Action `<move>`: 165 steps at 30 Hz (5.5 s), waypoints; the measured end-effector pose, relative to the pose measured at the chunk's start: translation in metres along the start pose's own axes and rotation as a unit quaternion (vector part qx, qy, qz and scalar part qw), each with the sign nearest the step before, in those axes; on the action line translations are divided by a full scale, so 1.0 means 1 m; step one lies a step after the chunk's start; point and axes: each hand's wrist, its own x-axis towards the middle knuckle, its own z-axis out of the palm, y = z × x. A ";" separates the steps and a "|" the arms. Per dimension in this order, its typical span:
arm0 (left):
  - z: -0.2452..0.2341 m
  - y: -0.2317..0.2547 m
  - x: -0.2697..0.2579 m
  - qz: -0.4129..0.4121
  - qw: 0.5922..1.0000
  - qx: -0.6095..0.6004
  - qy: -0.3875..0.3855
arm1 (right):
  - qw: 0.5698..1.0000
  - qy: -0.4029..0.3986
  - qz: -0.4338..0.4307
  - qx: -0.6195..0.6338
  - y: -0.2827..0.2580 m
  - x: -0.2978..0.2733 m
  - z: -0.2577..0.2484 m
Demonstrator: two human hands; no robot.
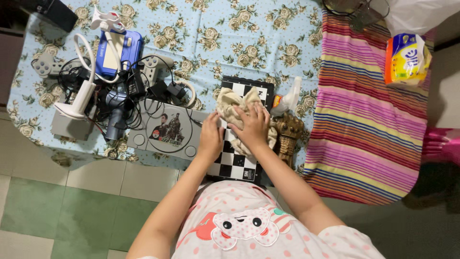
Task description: The person wipes a lightbulb box, a television, a chess board, and an electronic device using a cloth and a spray bottle.
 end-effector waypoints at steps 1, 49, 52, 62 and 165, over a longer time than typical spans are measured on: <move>0.003 0.002 -0.004 -0.004 1.000 0.000 0.003 | 1.000 -0.002 -0.004 0.000 -0.002 0.000 0.000; 0.006 -0.005 0.029 0.108 0.956 0.240 -0.131 | 0.997 -0.043 -0.020 0.068 0.011 0.072 0.038; 0.010 -0.005 0.029 0.099 0.950 0.259 -0.143 | 0.999 -0.003 0.050 -0.004 0.037 0.064 0.040; 0.015 -0.003 0.024 0.091 0.955 0.251 -0.128 | 0.990 -0.063 0.107 -0.061 -0.005 -0.002 0.010; -0.028 -0.015 0.027 -0.054 0.916 0.234 -0.322 | 0.984 -0.053 0.167 -0.041 0.019 0.007 0.019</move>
